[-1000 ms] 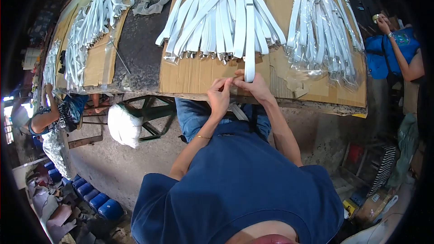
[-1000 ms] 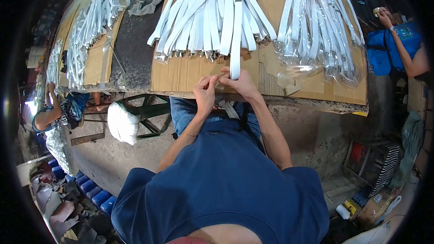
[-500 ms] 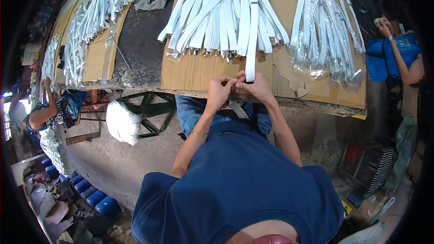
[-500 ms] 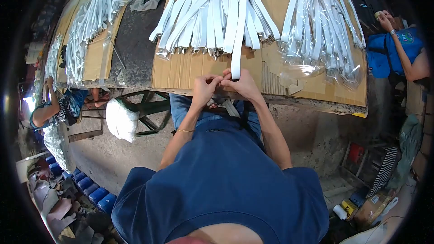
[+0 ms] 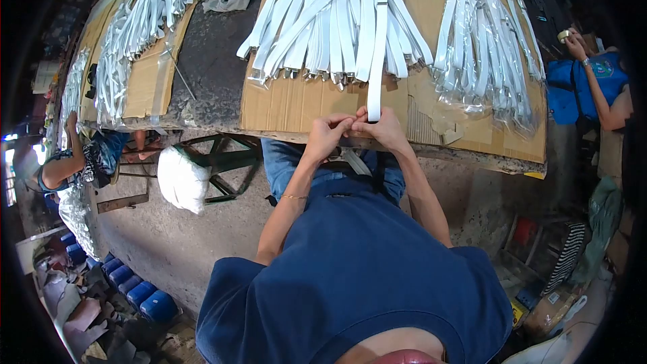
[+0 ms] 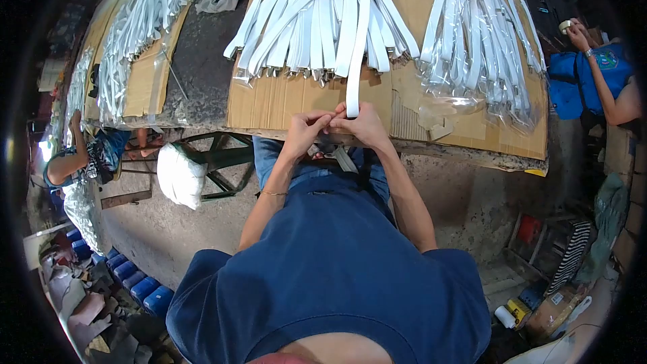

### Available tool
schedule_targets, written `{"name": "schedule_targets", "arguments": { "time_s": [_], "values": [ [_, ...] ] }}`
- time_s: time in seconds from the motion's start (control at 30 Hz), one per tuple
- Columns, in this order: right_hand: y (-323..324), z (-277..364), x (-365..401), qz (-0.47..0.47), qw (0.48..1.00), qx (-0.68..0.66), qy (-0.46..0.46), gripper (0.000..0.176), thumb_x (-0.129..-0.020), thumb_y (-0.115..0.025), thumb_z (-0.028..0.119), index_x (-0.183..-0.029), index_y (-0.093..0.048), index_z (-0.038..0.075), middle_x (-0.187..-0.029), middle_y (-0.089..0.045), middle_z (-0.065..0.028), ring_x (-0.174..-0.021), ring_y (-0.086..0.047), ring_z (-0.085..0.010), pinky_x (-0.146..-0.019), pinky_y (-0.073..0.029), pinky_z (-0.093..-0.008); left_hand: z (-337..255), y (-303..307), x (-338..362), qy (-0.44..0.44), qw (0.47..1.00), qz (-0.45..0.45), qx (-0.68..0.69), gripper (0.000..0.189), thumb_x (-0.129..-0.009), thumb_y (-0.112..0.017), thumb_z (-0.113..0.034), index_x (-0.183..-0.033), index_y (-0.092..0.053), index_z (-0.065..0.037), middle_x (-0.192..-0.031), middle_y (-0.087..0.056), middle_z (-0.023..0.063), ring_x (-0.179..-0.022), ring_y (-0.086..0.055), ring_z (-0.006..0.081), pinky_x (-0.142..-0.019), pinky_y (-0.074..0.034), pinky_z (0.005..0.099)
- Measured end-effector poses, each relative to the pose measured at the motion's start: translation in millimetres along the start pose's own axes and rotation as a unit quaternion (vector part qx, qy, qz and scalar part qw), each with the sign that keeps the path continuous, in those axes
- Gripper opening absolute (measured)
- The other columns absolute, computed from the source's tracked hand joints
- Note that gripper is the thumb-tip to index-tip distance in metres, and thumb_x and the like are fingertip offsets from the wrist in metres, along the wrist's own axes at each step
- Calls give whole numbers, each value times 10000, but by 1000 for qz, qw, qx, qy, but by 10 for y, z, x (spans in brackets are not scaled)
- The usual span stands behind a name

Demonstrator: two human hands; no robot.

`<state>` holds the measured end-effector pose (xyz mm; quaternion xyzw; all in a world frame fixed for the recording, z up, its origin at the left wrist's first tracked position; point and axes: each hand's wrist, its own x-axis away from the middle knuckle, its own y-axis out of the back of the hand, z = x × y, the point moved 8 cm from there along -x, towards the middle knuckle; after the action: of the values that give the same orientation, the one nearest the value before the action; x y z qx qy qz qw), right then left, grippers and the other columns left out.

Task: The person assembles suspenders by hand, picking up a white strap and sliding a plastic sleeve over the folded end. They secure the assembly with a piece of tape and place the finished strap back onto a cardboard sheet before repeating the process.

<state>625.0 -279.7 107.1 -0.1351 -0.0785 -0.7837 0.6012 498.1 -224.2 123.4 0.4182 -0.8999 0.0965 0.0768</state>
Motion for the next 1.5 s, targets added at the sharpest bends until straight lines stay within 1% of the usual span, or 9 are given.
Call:
{"name": "schedule_targets", "arguments": {
  "time_s": [0.07, 0.47, 0.67, 0.9, 0.97, 1.17, 1.27, 1.37, 1.5],
  "values": [
    [17, 42, -8, -19, 999, 34, 23, 270, -692, -779, 86, -892, -618, 1, -754, -664, -36, -704, -603, -94, -658, -484, -246, 148, 76, -17, 50, 998, -31, -29, 168, -864, -631, -94, -933, -682, 51, -755, -647, 48, -625, -533, 79, -590, -455, 214],
    [-19, 147, 44, 25, 999, 44, 21, 311, -711, -761, 73, -962, -608, -29, -794, -680, -53, -739, -616, -96, -685, -489, -249, 130, 121, 14, 36, 990, -123, -63, 154, -809, -698, -95, -876, -692, 43, -735, -666, 49, -627, -576, 76, -566, -467, 203],
    [-37, 159, 62, -8, 999, 51, 6, 286, -728, -740, 64, -944, -578, -30, -767, -674, -66, -724, -632, -112, -677, -492, -253, 195, 116, -2, 52, 995, -78, 29, 176, -840, -676, -134, -885, -682, 35, -763, -656, 35, -695, -589, 91, -615, -463, 218],
    [-46, 103, 45, -5, 1000, 29, 7, 279, -710, -740, 38, -914, -560, -20, -744, -671, -73, -703, -634, -112, -650, -493, -253, 90, 38, -27, 34, 998, -19, -53, 183, -839, -678, -144, -877, -688, 35, -797, -660, 50, -730, -592, 102, -654, -466, 234],
    [-49, 84, 36, -6, 999, 39, 21, 286, -707, -739, 33, -930, -571, -29, -748, -673, -67, -712, -633, -106, -652, -492, -247, 131, 105, -15, 14, 995, -84, -46, 143, -831, -683, -114, -790, -687, 23, -703, -622, 23, -633, -525, 65, -554, -403, 200],
    [-137, 183, 74, 51, 997, 50, 15, 287, -703, -758, 62, -942, -623, -21, -781, -679, -53, -739, -626, -100, -677, -491, -246, 181, 228, 12, 83, 988, -130, -34, 210, -812, -717, -134, -672, -638, 1, -666, -600, 22, -584, -505, 55, -516, -387, 187],
    [-133, 229, 88, 39, 998, 40, 13, 279, -704, -765, 85, -931, -633, -9, -802, -682, -61, -751, -624, -99, -677, -488, -250, 104, 180, -19, 12, 993, -116, -5, 212, -803, -725, -136, -677, -615, -6, -658, -581, -9, -596, -486, 39, -513, -379, 193],
    [-112, 276, 76, 18, 993, 97, 61, 263, -716, -764, 106, -919, -637, -3, -794, -674, -56, -749, -620, -99, -669, -487, -256, -3, 90, -34, -8, 997, -77, 7, 166, -823, -704, -135, -775, -635, 9, -709, -600, -7, -645, -516, 45, -561, -418, 201],
    [-69, 112, 41, 28, 997, 71, 18, 209, -723, -762, 111, -861, -643, 8, -760, -648, -27, -709, -591, -89, -650, -472, -250, -78, 71, -48, -11, 997, -70, -15, 164, -844, -680, -139, -865, -646, 20, -761, -618, -5, -679, -545, 61, -613, -449, 212]
  ]
}}
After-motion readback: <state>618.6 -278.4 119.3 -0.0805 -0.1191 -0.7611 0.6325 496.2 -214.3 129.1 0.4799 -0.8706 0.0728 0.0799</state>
